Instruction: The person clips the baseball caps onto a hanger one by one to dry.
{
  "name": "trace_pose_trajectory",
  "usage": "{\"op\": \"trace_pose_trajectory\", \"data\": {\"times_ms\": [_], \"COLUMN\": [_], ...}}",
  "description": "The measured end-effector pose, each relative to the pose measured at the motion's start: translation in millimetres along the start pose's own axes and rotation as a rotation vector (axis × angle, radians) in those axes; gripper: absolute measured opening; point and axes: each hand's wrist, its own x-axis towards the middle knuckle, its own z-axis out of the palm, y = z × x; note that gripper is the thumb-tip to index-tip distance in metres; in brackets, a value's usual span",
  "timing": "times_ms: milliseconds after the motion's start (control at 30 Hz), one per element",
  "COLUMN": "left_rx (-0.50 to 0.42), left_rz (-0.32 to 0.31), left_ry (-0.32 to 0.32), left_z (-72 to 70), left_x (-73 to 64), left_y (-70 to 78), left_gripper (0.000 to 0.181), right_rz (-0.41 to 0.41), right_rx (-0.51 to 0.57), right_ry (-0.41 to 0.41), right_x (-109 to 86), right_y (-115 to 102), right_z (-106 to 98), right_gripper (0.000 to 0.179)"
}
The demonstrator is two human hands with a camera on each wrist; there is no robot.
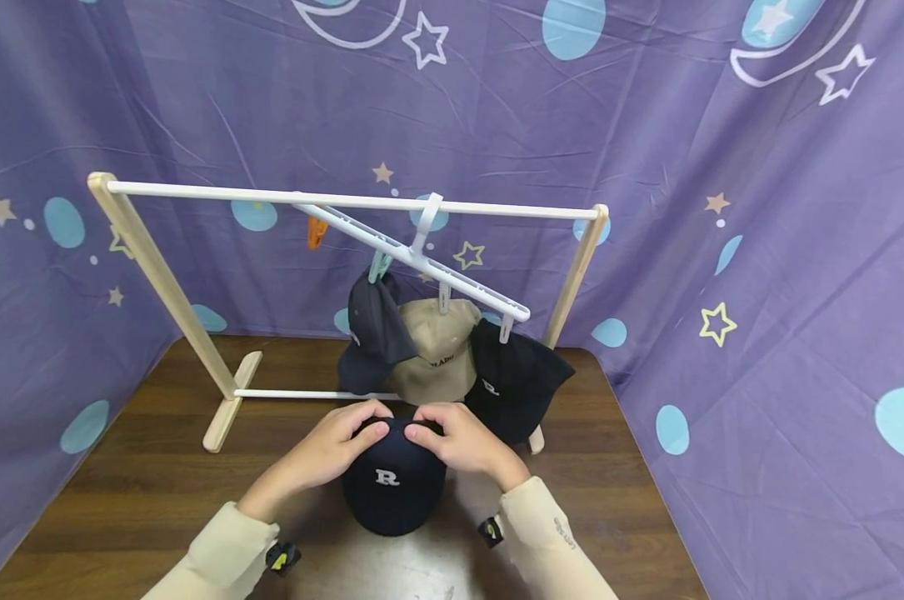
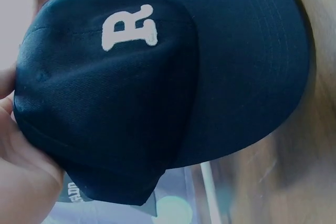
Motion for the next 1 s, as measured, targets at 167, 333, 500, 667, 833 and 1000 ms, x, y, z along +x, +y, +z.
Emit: {"op": "trace_pose_trajectory", "data": {"times_ms": [167,333,500,667,833,1000], "left_rx": [0.041,0.097,0.120,0.107,0.042,0.013], "left_rz": [0.009,0.020,0.029,0.034,0.038,0.023], "left_ry": [-0.011,-0.020,-0.029,-0.036,-0.080,-0.119], "left_z": [-13.7,-26.2,-38.1,-52.9,-71.1,-86.8], "left_x": [-1.8,-3.9,-4.9,-5.4,-5.2,-5.7], "left_y": [0.5,-0.2,0.0,-1.7,-4.5,-7.9], "left_gripper": [0.009,0.010,0.010,0.010,0.012,0.016], "right_rz": [-0.041,-0.077,-0.101,-0.084,-0.104,-0.132], "right_rx": [-0.034,-0.087,-0.119,-0.121,-0.132,-0.167], "right_ry": [-0.011,-0.018,-0.036,-0.048,-0.036,-0.032], "right_x": [4.1,9.1,17.2,26.4,37.7,48.7], "right_y": [-3,-7,-13,-20,-29,-36], "right_z": [-1,-2,-3,-3,-3,-3], "right_gripper": [0.018,0.024,0.032,0.029,0.026,0.024]}}
